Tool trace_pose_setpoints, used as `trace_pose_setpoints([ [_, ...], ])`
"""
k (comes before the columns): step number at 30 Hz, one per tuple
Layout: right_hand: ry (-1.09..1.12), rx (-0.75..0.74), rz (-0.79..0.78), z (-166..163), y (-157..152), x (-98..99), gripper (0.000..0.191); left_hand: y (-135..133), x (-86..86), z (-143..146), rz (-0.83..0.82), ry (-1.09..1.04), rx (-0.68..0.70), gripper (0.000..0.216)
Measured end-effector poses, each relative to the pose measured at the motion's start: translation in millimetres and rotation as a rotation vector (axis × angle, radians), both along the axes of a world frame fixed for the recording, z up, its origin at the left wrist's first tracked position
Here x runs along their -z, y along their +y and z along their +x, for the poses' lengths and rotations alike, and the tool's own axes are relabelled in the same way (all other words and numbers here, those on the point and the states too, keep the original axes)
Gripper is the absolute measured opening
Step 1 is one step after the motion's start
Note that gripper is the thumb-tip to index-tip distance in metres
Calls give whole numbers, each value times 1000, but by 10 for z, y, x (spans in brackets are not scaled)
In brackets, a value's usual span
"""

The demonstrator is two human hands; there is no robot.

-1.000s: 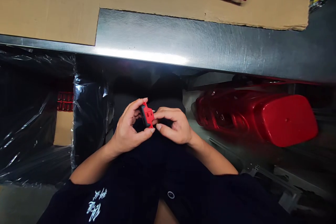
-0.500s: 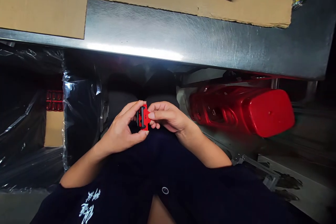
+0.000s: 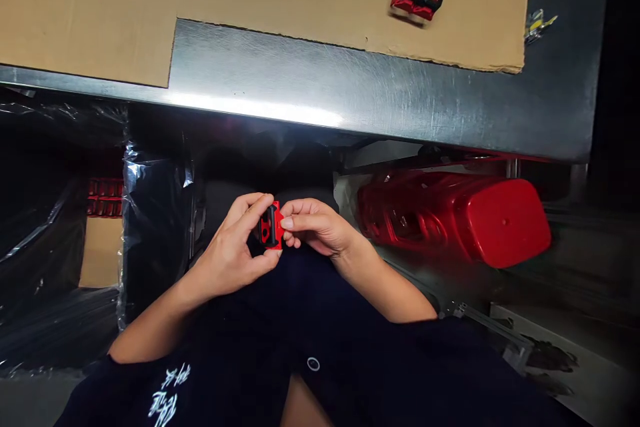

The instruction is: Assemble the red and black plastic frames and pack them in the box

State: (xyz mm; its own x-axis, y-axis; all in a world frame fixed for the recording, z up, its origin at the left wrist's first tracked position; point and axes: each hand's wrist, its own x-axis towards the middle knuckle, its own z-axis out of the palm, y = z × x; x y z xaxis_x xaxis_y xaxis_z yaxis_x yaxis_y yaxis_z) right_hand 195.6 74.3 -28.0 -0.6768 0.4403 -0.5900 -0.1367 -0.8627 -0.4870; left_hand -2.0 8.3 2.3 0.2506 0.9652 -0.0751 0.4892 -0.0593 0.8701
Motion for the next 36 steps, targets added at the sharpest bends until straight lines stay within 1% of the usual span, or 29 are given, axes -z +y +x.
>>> trace_pose_setpoints([
  [7,-16,-11,24,32,-20,36,29,7,41,-28,-29,-29,37,78],
  [12,-22,-23,20,32,-40,118,30,52,98,-15,-66,-81,64,74],
  [19,-33,-52,7,32,-63,232,16,72,215,5,-91,-163,124,75],
  [23,-37,-25,25,-17,-58,257,12,115,251,-18,-95,-170,168,74],
  [28,-37,17,57,-79,-21,246,16,266,171,-34,-132,-111,229,68],
  [32,-27,62,95,-69,17,206,16,394,76,-16,-131,-19,321,66],
  [34,-19,81,117,-49,25,184,19,485,3,-74,-76,28,342,68],
  [36,-7,108,116,-30,23,173,27,652,-112,-225,44,90,297,69],
])
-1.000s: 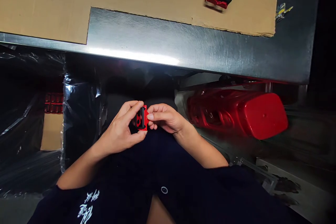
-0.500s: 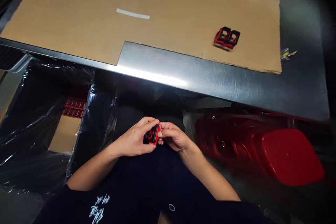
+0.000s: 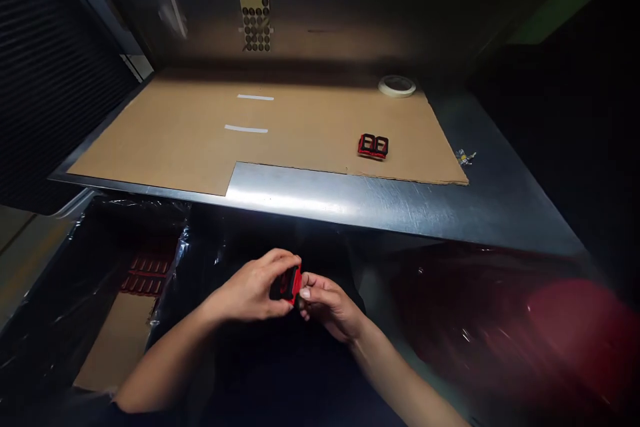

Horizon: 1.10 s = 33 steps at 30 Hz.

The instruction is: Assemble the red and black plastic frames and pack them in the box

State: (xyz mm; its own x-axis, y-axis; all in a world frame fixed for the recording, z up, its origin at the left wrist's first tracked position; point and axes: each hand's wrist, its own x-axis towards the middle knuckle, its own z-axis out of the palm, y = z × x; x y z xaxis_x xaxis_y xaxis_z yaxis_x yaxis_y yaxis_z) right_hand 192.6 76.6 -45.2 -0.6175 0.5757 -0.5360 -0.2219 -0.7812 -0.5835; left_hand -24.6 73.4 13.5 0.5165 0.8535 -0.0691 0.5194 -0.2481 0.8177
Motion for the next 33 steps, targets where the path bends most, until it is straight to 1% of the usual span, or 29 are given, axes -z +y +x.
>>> trace_pose_setpoints([
  [1,3,18,-13,7,-6,1,30,128,-76,-115,84,32,-52,69],
  [3,-13,64,-54,12,-25,18,34,485,-246,-412,253,138,-203,66],
  [4,-27,84,-71,9,-39,32,34,707,-327,-583,311,204,-283,65],
  [6,-56,106,-83,-3,-71,67,33,1187,-449,-924,371,381,-449,64],
  [8,-65,111,-76,-20,-107,102,31,1619,-487,-1203,301,602,-613,64],
  [9,-66,113,-68,-27,-124,116,31,1787,-475,-1301,281,631,-661,66],
  [10,-67,121,-58,-29,-138,126,31,1914,-447,-1368,259,650,-689,66],
  [12,-69,147,-35,-9,-143,123,32,2047,-365,-1418,230,652,-724,64],
  [14,-85,147,10,65,-98,71,35,2047,-285,-1390,215,640,-749,66],
  [15,-104,137,58,129,-46,19,37,2013,-253,-1356,218,630,-767,68],
  [17,-179,117,233,298,138,-145,39,1901,-203,-1252,289,611,-801,77],
  [18,-241,120,362,392,279,-252,38,1832,-178,-1179,346,601,-812,82],
  [20,-426,159,664,566,670,-488,36,1685,-111,-987,469,580,-817,88],
  [22,-729,223,972,687,1185,-698,37,1554,-15,-765,525,557,-797,86],
  [23,-903,273,1115,727,1466,-779,47,1504,39,-662,520,548,-789,84],
  [24,-1075,267,1225,756,1746,-842,69,1469,91,-577,514,538,-786,82],
  [25,-1245,216,1287,779,2011,-888,89,1448,136,-517,510,528,-788,81],
  [26,-1383,120,1297,800,2248,-922,102,1440,170,-484,512,517,-793,80],
  [27,-1416,85,1284,820,2449,-948,107,1436,191,-474,528,503,-797,77],
  [28,-1437,56,1278,837,2605,-971,104,1429,198,-481,556,484,-796,74],
  [30,-1436,13,1272,844,2767,-1016,89,1359,184,-499,621,412,-797,66],
  [32,-1427,-19,1299,773,2714,-1043,76,1163,167,-442,638,252,-837,56],
  [33,-1414,-39,1323,696,2602,-1037,74,1015,169,-364,598,116,-864,52],
])
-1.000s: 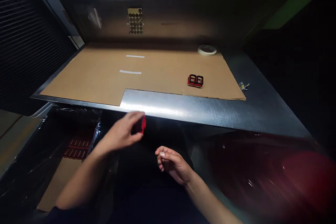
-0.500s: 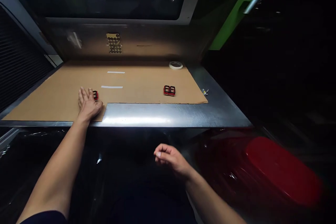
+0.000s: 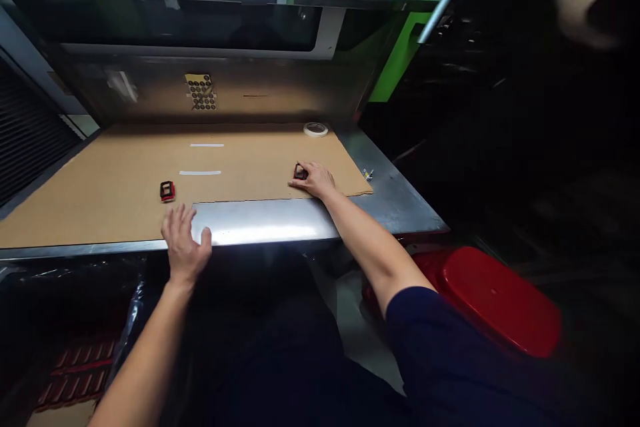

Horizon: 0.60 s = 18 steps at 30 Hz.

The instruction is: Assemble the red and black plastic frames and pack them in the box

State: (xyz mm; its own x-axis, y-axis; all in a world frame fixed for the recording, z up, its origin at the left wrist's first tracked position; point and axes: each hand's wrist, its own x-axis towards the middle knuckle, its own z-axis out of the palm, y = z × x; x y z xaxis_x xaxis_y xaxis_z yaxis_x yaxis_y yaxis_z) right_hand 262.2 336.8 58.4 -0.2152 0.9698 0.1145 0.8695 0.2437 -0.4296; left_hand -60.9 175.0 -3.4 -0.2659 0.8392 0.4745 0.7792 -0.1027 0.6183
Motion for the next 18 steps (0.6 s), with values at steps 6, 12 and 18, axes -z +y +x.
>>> trace_pose_setpoints([
  [6,38,-592,60,-750,-1543,315,77,-923,61,867,-367,-1462,338,53],
  [12,392,-543,-116,-890,-2433,549,90,-1237,194,912,-655,-1836,178,36],
  [18,940,-417,-453,-733,-2629,748,91,-1489,180,846,-799,-1859,276,34],
])
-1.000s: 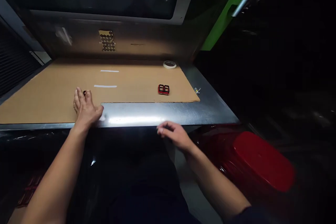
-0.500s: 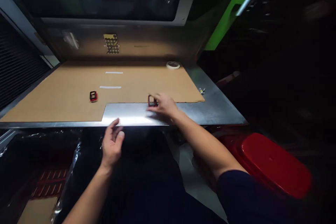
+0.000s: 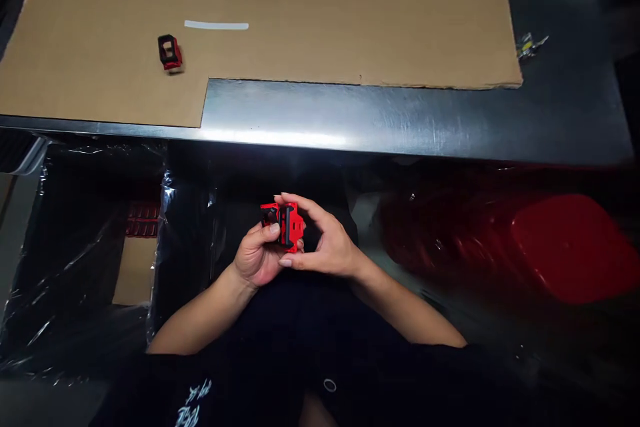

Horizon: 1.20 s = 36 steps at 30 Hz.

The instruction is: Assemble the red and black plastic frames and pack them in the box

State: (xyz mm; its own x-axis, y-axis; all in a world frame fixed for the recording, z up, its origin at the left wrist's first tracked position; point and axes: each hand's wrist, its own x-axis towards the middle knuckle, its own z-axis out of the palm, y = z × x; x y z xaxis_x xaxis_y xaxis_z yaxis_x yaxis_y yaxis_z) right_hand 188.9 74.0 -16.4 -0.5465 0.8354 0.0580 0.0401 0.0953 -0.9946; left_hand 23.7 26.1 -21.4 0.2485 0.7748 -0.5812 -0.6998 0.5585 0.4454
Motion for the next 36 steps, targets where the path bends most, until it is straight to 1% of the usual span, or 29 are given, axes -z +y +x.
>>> trace_pose_setpoints([
  [2,45,5,-26,-6,-55,1,84,-22,-1,26,12,8,52,40],
  [4,38,31,-13,-14,-80,-21,81,-21,21,37,32,60,73,48],
  [5,23,42,2,-11,-83,-33,79,-18,37,34,42,99,64,51],
  [8,-15,57,38,25,-78,-57,76,-7,79,-8,78,226,-17,56],
  [11,-22,74,23,72,-84,-49,76,-6,71,-75,102,318,-51,53],
  [14,-23,87,-55,100,-107,-26,78,-11,7,-120,102,378,-64,54],
  [16,13,76,-146,108,-124,-10,80,-13,-50,-123,107,371,-67,52],
  [18,59,59,-221,113,-138,3,83,-12,-101,-108,104,328,-49,43],
  [20,82,50,-234,118,-147,12,84,-14,-137,-85,81,277,-15,35],
  [23,63,42,-139,133,-154,21,83,-40,-158,-64,61,245,29,30],
  [26,16,31,9,151,-158,39,81,-98,-153,-74,113,284,98,29],
  [31,-5,61,222,150,-173,105,84,-156,-150,-151,303,422,304,36],
  [34,-15,68,283,139,-180,135,82,-126,-173,-213,339,533,440,42],
  [36,-24,66,307,130,-177,143,80,-97,-190,-246,374,606,547,37],
])
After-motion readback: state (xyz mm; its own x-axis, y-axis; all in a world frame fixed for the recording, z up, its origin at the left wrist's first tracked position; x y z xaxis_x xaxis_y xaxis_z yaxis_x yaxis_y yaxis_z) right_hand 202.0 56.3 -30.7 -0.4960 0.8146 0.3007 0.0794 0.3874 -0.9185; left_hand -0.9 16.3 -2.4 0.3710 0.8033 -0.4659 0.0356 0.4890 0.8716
